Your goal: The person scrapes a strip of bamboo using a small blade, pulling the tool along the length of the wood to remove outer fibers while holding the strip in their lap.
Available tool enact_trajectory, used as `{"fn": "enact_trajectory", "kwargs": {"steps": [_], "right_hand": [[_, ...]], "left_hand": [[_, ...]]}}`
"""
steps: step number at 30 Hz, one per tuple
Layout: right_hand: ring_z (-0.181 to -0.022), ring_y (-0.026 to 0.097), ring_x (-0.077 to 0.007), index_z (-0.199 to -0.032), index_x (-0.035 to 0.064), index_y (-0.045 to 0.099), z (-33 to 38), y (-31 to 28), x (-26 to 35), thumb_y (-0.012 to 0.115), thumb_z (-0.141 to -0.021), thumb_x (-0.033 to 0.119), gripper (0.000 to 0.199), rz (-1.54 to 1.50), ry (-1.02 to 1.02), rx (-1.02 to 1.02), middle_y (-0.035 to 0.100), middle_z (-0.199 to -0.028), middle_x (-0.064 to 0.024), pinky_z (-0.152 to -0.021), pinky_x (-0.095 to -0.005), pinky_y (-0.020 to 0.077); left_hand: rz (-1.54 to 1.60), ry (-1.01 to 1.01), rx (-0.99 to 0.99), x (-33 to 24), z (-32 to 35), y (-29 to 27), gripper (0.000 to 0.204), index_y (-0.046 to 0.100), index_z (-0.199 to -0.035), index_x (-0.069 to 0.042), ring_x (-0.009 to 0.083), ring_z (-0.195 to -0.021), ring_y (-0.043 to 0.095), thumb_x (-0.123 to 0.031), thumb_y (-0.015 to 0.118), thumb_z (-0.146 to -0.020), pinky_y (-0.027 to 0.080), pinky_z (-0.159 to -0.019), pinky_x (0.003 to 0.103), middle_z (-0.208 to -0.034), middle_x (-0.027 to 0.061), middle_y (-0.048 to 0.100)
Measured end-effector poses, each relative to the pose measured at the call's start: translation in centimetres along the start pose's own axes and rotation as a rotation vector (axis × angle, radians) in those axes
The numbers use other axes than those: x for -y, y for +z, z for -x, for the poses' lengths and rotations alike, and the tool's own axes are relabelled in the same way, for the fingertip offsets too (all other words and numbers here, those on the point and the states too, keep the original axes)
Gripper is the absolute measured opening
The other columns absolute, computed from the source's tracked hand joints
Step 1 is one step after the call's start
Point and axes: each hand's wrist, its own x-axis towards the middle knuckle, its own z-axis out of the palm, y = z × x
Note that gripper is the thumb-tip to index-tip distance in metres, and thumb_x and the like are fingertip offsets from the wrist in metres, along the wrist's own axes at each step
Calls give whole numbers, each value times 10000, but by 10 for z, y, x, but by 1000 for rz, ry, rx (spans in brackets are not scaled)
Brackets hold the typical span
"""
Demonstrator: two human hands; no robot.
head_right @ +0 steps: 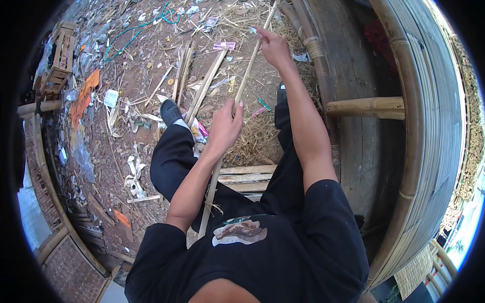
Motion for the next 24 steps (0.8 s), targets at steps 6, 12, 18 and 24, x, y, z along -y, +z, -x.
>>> {"fn": "enact_trajectory", "kwargs": {"steps": [6, 12, 18, 24], "right_hand": [[-798, 613, -117, -1255, 271, 620, -2, 21, -29, 533, -963, 204, 312, -8, -131, 83, 691, -912, -83, -773, -290, 483], [-937, 664, -169, -1264, 293, 608, 8, 24, -20, 531, -966, 215, 317, 29, -123, 215, 704, -1052, -83, -839, -304, 491], [-996, 646, -158, -1279, 260, 601, 18, 27, -1, 533, -968, 173, 330, 29, 19, 328, 688, -1125, -92, -866, -298, 480], [-741, 588, -143, -1265, 212, 613, 18, 43, -16, 544, -957, 166, 320, -177, -206, 327, 705, -974, -138, -719, -287, 477]], "left_hand": [[-51, 27, -53, 10, -7, 3, 263, 532, -856, 66, 457, -567, 600, -180, 505, -946, 451, -528, 518, -579, 281, 565], [-74, 24, -85, 17, -7, -1, 260, 543, -853, 73, 464, -581, 600, -172, 520, -938, 453, -539, 522, -593, 287, 569], [-122, 30, -122, 23, -10, -4, 262, 556, -852, 78, 472, -615, 604, -169, 530, -935, 453, -553, 526, -611, 300, 571], [-103, 24, -139, 26, -16, -6, 272, 569, -855, 82, 478, -628, 605, -178, 543, -931, 454, -569, 528, -630, 296, 582]]}}
